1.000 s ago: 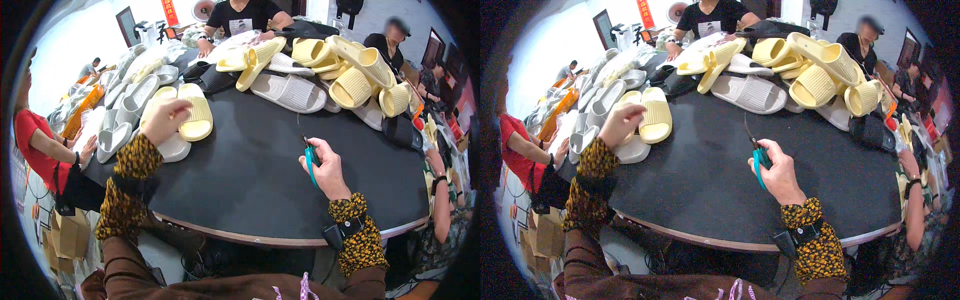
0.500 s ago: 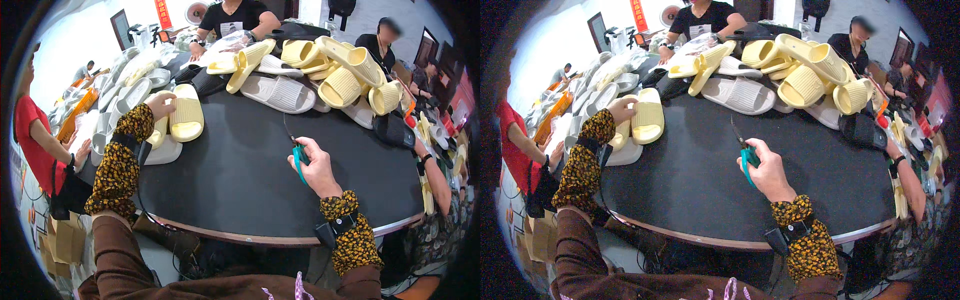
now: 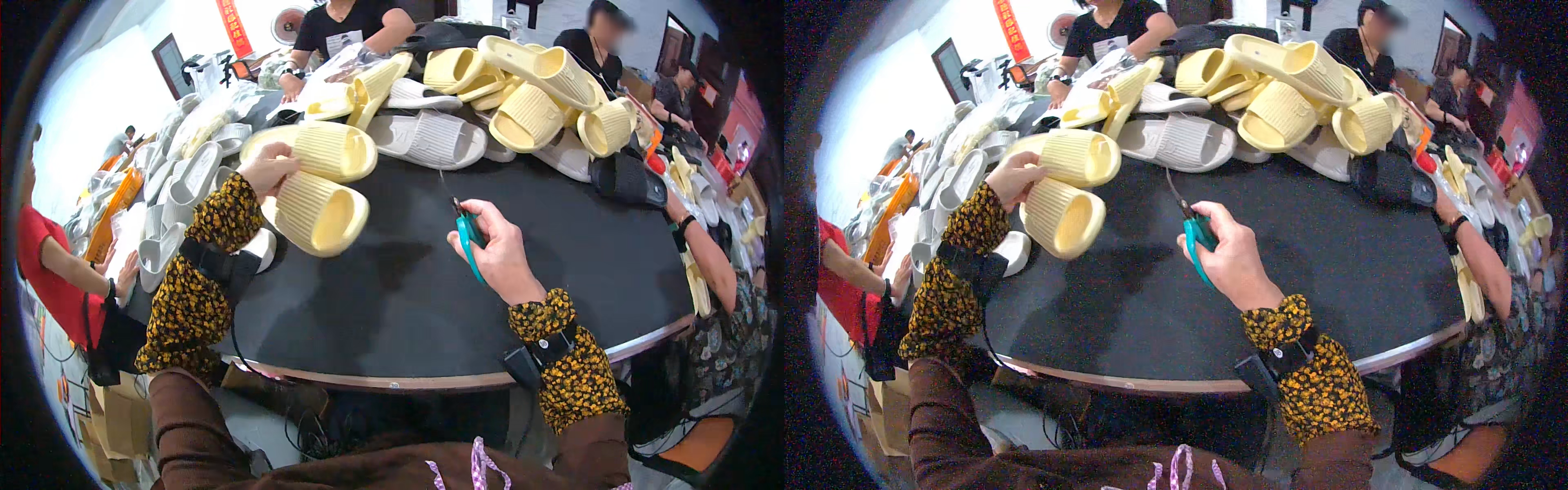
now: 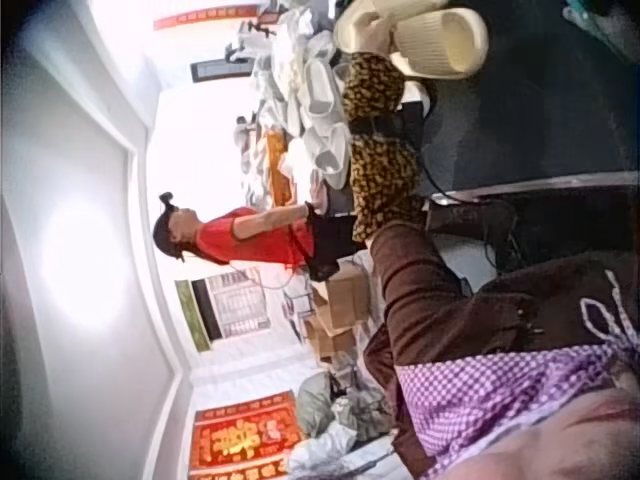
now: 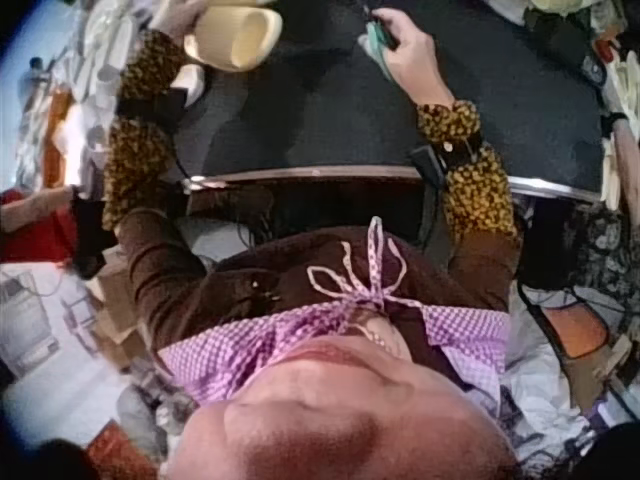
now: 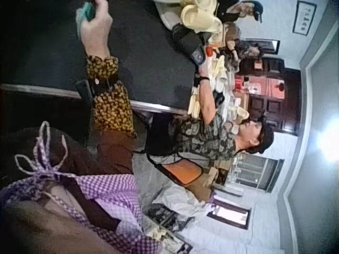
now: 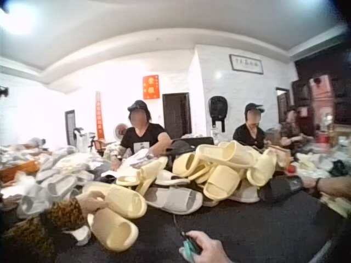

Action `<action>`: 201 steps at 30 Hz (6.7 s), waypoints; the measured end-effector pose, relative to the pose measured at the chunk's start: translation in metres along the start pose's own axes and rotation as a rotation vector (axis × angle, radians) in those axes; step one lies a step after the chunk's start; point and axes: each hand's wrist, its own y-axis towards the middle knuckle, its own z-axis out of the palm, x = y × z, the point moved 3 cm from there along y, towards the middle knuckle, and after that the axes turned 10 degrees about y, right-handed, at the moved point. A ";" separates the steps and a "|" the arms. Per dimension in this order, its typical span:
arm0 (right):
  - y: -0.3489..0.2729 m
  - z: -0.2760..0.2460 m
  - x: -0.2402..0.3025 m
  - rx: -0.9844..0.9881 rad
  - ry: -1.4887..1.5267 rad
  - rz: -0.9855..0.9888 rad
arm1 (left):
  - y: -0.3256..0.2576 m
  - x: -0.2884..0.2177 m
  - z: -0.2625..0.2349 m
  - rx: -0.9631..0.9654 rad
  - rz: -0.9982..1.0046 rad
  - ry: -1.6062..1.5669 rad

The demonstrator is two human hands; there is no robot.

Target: Trimming excess material and loose threads from manufactured foam sandals using scissors.

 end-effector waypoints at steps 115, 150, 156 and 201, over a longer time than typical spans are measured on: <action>0.004 -0.007 0.013 -0.053 0.024 -0.138 | -0.103 -0.067 0.126 0.193 0.502 -0.442; 0.009 -0.010 0.002 -0.181 -0.042 -0.148 | -0.091 -0.047 0.116 0.058 0.434 -0.473; 0.006 -0.012 0.009 -0.093 -0.117 -0.047 | -0.088 -0.071 0.117 0.063 0.460 -0.714; 0.005 -0.013 -0.001 -0.164 0.085 -0.027 | -0.089 -0.074 0.109 0.279 0.230 -1.041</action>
